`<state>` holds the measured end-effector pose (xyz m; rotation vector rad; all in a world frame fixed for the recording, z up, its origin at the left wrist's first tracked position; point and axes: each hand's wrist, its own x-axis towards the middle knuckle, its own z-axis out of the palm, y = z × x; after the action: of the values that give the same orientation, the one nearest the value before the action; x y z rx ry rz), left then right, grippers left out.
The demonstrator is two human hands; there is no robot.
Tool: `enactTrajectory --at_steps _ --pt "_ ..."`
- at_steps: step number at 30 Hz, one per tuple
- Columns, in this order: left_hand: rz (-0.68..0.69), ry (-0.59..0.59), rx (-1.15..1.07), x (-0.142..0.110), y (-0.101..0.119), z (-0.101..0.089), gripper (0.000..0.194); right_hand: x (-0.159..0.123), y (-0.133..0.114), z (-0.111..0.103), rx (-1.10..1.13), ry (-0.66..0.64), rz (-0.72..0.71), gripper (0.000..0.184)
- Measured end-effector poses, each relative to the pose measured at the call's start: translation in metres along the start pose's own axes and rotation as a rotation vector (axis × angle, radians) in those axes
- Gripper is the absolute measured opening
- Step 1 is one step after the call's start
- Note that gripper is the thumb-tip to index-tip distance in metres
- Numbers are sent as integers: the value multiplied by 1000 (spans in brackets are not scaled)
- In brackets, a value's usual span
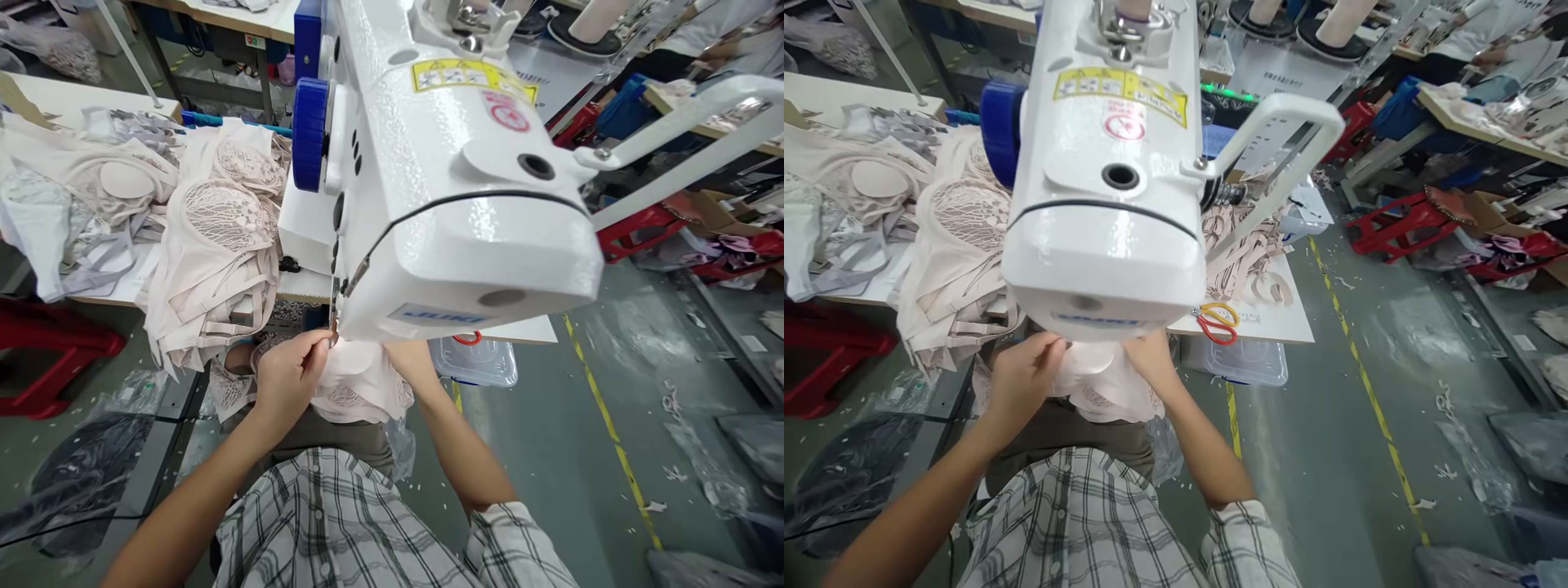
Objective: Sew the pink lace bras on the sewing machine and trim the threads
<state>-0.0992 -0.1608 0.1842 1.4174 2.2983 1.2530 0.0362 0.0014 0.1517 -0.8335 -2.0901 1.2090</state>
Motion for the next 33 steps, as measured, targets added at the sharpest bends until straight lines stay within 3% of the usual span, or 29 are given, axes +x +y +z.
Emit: enactTrajectory --at_steps 4,10,13,16,18,20,22,23,27,33 --pt "1 -5 -2 1 0 -1 25 -7 -1 4 210 -11 97 28" --pt "110 -59 75 -3 -1 -3 26 -36 -2 9 804 -40 445 31" --pt "219 -70 170 -11 -1 -6 26 -59 -2 5 860 -73 423 29" --pt "411 -84 232 -22 7 -6 33 -88 -5 -3 601 3 192 21" --pt "565 -174 249 -31 13 -3 50 -109 -9 -9 332 -6 -83 12" --pt "684 -265 271 -40 17 2 37 -127 -14 -15 117 -33 -408 2" --pt "763 -278 287 -47 18 5 14 -141 -20 -20 -32 -26 -680 11" --pt "789 -257 294 -50 17 5 13 -146 -24 -22 -97 -11 -776 14" --pt "846 -123 310 -60 22 -4 15 -158 -39 -29 -264 49 -964 13" --pt "879 -58 317 -77 44 -21 10 -175 -49 -33 -226 139 -1030 8"
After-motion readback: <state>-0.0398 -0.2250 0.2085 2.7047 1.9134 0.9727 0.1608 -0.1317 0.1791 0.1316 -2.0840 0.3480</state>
